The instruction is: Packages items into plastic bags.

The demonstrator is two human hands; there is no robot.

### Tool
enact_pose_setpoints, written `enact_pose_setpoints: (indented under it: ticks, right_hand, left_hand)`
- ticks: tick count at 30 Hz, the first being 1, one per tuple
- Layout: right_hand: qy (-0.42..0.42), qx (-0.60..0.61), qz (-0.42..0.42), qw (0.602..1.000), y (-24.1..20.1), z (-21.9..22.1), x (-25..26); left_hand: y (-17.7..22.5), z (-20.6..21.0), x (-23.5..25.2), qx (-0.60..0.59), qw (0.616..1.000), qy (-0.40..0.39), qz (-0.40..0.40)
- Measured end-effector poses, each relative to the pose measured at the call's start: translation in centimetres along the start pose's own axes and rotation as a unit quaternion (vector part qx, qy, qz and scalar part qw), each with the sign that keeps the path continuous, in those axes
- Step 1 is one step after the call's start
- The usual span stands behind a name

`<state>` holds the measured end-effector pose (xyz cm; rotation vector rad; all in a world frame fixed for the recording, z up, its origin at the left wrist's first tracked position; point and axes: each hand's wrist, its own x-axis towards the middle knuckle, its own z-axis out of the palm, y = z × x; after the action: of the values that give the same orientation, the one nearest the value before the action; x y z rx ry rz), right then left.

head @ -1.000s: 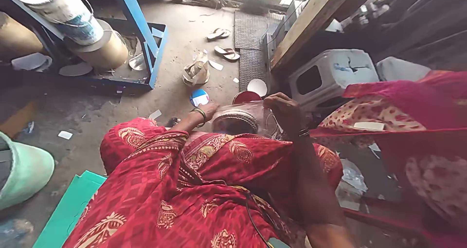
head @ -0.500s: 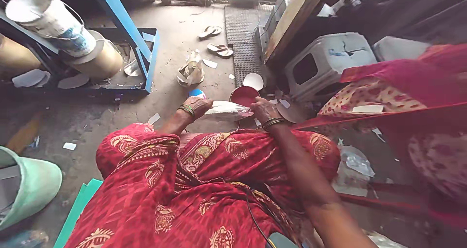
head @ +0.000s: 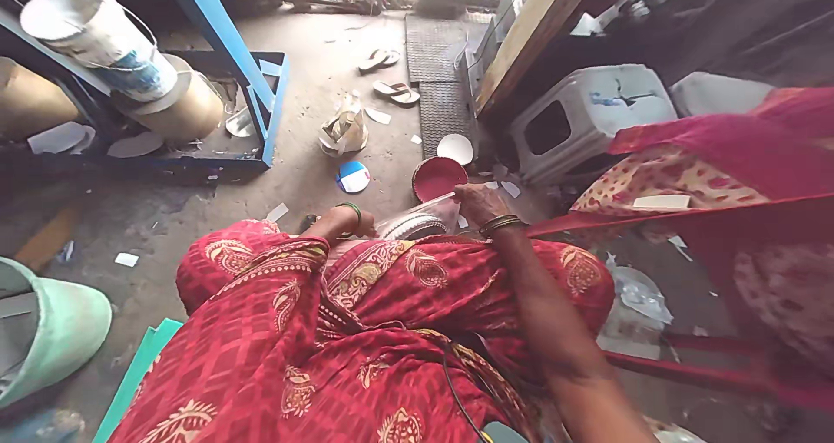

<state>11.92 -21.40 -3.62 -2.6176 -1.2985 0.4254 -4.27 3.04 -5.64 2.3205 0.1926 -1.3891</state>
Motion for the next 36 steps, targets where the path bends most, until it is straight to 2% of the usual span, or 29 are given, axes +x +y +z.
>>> enact_pose_setpoints:
  ticks: [2, 4, 7, 9, 11, 13, 16, 17, 18, 20, 23, 26, 30, 33, 36]
  right_hand:
    - [-0.006, 0.027, 0.031, 0.999, 0.2, -0.9, 0.1]
    - [0.049, 0.057, 0.025, 0.997, -0.2, -1.8, -0.6]
    - [0.102, 0.108, 0.026, 0.989, -0.2, -2.7, -1.4]
    - [0.103, 0.123, 0.054, 0.986, 0.0, -2.9, -0.9]
    - [0.092, 0.129, 0.054, 0.986, 0.5, -2.9, -0.8]
    - [0.088, 0.175, 0.002, 0.981, 0.3, -2.8, -1.0]
    - [0.072, 0.278, -0.088, 0.954, -0.9, -1.2, -0.5]
    - [0.068, 0.286, -0.123, 0.948, -2.1, -1.0, -0.7]
    - [0.067, 0.277, -0.156, 0.946, -3.4, -0.7, -1.1]
    - [0.061, 0.285, -0.192, 0.937, -5.9, 0.5, -1.4]
    - [0.098, 0.305, -0.247, 0.915, -8.7, 3.2, -1.0]
    - [0.117, 0.312, -0.277, 0.901, -10.6, 4.0, -0.9]
    - [0.071, 0.336, -0.261, 0.902, -11.0, 3.4, -1.5]
    - [0.068, 0.321, -0.269, 0.905, -11.0, 3.1, -1.8]
    - [0.072, 0.294, -0.286, 0.909, -10.9, 2.7, -1.8]
  left_hand:
    - [0.1, -0.1, -0.7, -0.076, 0.996, -0.003, 0.05]
    - [-0.1, 0.1, -1.5, -0.194, 0.977, 0.023, 0.089]
    - [-1.0, -0.4, -1.8, -0.363, 0.921, 0.013, 0.139]
    - [-1.0, -0.2, -1.9, -0.447, 0.875, 0.012, 0.186]
    - [-0.5, -0.2, -2.0, -0.517, 0.829, 0.067, 0.203]
    - [-0.2, -0.9, -2.2, -0.603, 0.757, 0.16, 0.194]
    - [-0.4, -2.6, -2.5, -0.756, 0.587, 0.234, 0.17]
    - [-0.2, -2.9, -2.9, -0.783, 0.55, 0.24, 0.163]
    - [0.0, -3.1, -3.3, -0.797, 0.531, 0.24, 0.159]
    - [0.6, -3.0, -4.0, -0.792, 0.539, 0.234, 0.167]
    - [1.6, -2.9, -3.6, -0.792, 0.535, 0.225, 0.19]
    - [2.0, -2.9, -3.6, -0.783, 0.545, 0.252, 0.16]
    - [2.9, -2.5, -3.5, -0.758, 0.592, 0.253, 0.101]
    - [3.3, -2.1, -3.1, -0.732, 0.627, 0.246, 0.1]
    - [3.5, -1.8, -2.9, -0.707, 0.66, 0.204, 0.155]
